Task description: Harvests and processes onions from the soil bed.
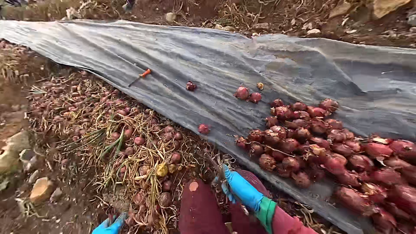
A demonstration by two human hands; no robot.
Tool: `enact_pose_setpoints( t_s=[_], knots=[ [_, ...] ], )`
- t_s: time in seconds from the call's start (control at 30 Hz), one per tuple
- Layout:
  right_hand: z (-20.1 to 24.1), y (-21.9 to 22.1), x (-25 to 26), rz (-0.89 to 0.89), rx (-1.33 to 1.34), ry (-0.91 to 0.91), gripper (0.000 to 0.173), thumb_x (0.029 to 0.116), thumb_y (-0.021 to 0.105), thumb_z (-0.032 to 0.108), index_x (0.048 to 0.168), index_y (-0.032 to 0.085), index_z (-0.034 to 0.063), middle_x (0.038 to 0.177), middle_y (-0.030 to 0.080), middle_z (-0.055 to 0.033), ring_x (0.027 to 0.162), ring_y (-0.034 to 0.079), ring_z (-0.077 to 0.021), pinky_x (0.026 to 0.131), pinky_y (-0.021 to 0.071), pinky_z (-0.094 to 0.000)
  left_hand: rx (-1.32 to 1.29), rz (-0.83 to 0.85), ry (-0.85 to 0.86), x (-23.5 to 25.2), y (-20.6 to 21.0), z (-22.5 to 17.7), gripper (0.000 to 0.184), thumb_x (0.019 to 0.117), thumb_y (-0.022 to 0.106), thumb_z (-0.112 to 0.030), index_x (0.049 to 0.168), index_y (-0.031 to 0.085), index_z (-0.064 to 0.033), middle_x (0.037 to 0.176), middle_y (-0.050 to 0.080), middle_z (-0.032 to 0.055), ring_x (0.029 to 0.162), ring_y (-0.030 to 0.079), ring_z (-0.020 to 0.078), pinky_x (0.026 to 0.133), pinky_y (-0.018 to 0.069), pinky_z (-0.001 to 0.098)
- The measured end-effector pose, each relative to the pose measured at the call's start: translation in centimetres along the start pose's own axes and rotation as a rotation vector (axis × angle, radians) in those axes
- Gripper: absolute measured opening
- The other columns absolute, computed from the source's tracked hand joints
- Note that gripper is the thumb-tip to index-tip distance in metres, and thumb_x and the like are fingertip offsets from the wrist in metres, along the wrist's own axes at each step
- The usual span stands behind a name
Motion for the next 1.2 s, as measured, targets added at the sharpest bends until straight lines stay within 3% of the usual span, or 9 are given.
enact_pose_setpoints(
  t_s=[0.1, 0.23, 0.33, 0.43, 0.57, 0.7, 0.93, 1.07, 1.2],
  knots=[
    [-4.2, 4.0, 1.7, 0.059, 0.118, 0.073, 0.094, 0.0967, 0.008, 0.079, 0.116, 0.069, 0.0107, 0.065, 0.061, -0.0098, 0.047, 0.056, -0.0225, 0.044, 0.0526, -0.0396, -0.328, -0.137, -0.02, 0.6, 2.9, -3.1, 0.037, 0.0905, 0.079, -0.041, 0.097, 0.072, -0.0059, 0.06, 0.055, 0.0018, 0.046, 0.046, 0.0135, 0.046, 0.0434, 0.0361],
    [-5.2, 5.5, 3.0, 0.159, 0.084, 0.163, 0.096, 0.0952, 0.008, 0.081, 0.118, 0.071, 0.012, 0.066, 0.063, -0.0097, 0.048, 0.057, -0.0219, 0.046, 0.0533, -0.039, -0.22, -0.168, 0.051, 9.8, 9.9, -15.7, 0.038, 0.0968, 0.073, -0.042, 0.108, 0.074, -0.0054, 0.077, 0.07, 0.0109, 0.063, 0.066, 0.0238, 0.065, 0.0584, 0.0486],
    [-4.9, 3.6, 3.8, 0.129, 0.098, 0.203, 0.097, 0.0942, 0.008, 0.082, 0.118, 0.071, 0.0114, 0.066, 0.064, -0.0105, 0.048, 0.058, -0.0225, 0.046, 0.0539, -0.0396, 0.001, -0.119, 0.117, 20.7, 16.4, -22.7, 0.048, 0.0904, 0.075, -0.047, 0.126, 0.073, -0.016, 0.114, 0.075, 0.013, 0.109, 0.071, 0.0334, 0.097, 0.0533, 0.0646],
    [-5.1, 1.1, 4.1, 0.008, 0.169, 0.26, 0.096, 0.0967, 0.006, 0.078, 0.117, 0.07, 0.0088, 0.065, 0.064, -0.0109, 0.046, 0.058, -0.0228, 0.044, 0.0543, -0.0401, 0.28, 0.105, 0.055, 27.7, 23.3, -26.0, 0.073, 0.0758, 0.087, -0.048, 0.13, 0.066, -0.0054, 0.122, 0.07, 0.0224, 0.117, 0.067, 0.041, 0.1, 0.052, 0.0657],
    [-5.8, -0.8, 5.4, -0.123, 0.317, 0.302, 0.096, 0.0974, 0.004, 0.076, 0.115, 0.067, 0.0053, 0.066, 0.064, -0.0136, 0.047, 0.061, -0.0262, 0.045, 0.0567, -0.0433, 0.515, 0.254, 0.132, 30.1, 24.6, -27.5, 0.05, 0.0812, 0.079, -0.043, 0.12, 0.073, -0.0125, 0.115, 0.073, 0.0181, 0.112, 0.069, 0.0387, 0.094, 0.0537, 0.0668],
    [-4.9, 0.5, 7.5, -0.107, 0.323, 0.328, 0.094, 0.1004, 0.002, 0.071, 0.116, 0.066, 0.0053, 0.067, 0.064, -0.0142, 0.049, 0.06, -0.0257, 0.045, 0.0554, -0.0409, 0.472, 0.283, 0.219, 29.6, 22.9, -27.0, 0.05, 0.0838, 0.078, -0.055, 0.118, 0.074, -0.0181, 0.11, 0.075, 0.0135, 0.108, 0.071, 0.0347, 0.095, 0.0537, 0.0654],
    [-5.3, 1.9, 8.0, -0.088, 0.28, 0.237, 0.093, 0.1002, 0.004, 0.072, 0.113, 0.067, 0.005, 0.069, 0.067, -0.0136, 0.051, 0.063, -0.0254, 0.048, 0.0577, -0.04, 0.512, 0.321, 0.1, 30.1, 27.6, -26.6, 0.06, 0.0801, 0.082, -0.052, 0.11, 0.073, -0.0009, 0.113, 0.072, 0.0228, 0.111, 0.069, 0.039, 0.096, 0.054, 0.064],
    [-4.8, 1.5, 6.4, -0.181, 0.351, 0.301, 0.093, 0.1019, -0.003, 0.067, 0.112, 0.063, 0.002, 0.067, 0.063, -0.0155, 0.052, 0.063, -0.0284, 0.05, 0.0582, -0.0453, 0.303, 0.304, 0.356, 23.7, 19.8, -29.0, 0.065, 0.0756, 0.089, -0.048, 0.128, 0.07, -0.0151, 0.115, 0.074, 0.014, 0.113, 0.07, 0.0328, 0.1, 0.0527, 0.0631],
    [0.5, 3.0, 6.8, -0.007, 0.315, 0.027, 0.087, 0.0988, 0.018, 0.076, 0.112, 0.066, 0.0048, 0.064, 0.061, -0.0095, 0.049, 0.061, -0.0228, 0.047, 0.0574, -0.0404, 0.295, 0.313, 0.614, 11.2, 11.3, -29.4, 0.051, 0.0735, 0.088, -0.059, 0.109, 0.076, -0.0244, 0.097, 0.077, -0.0014, 0.095, 0.073, 0.0169, 0.09, 0.0594, 0.0533]
  ],
)
Point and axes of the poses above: each hand's wrist, its own x-axis towards the middle knuckle, its own y-axis out of the palm, z = x × y, the point moved 2 cm from there along x, towards the middle knuckle
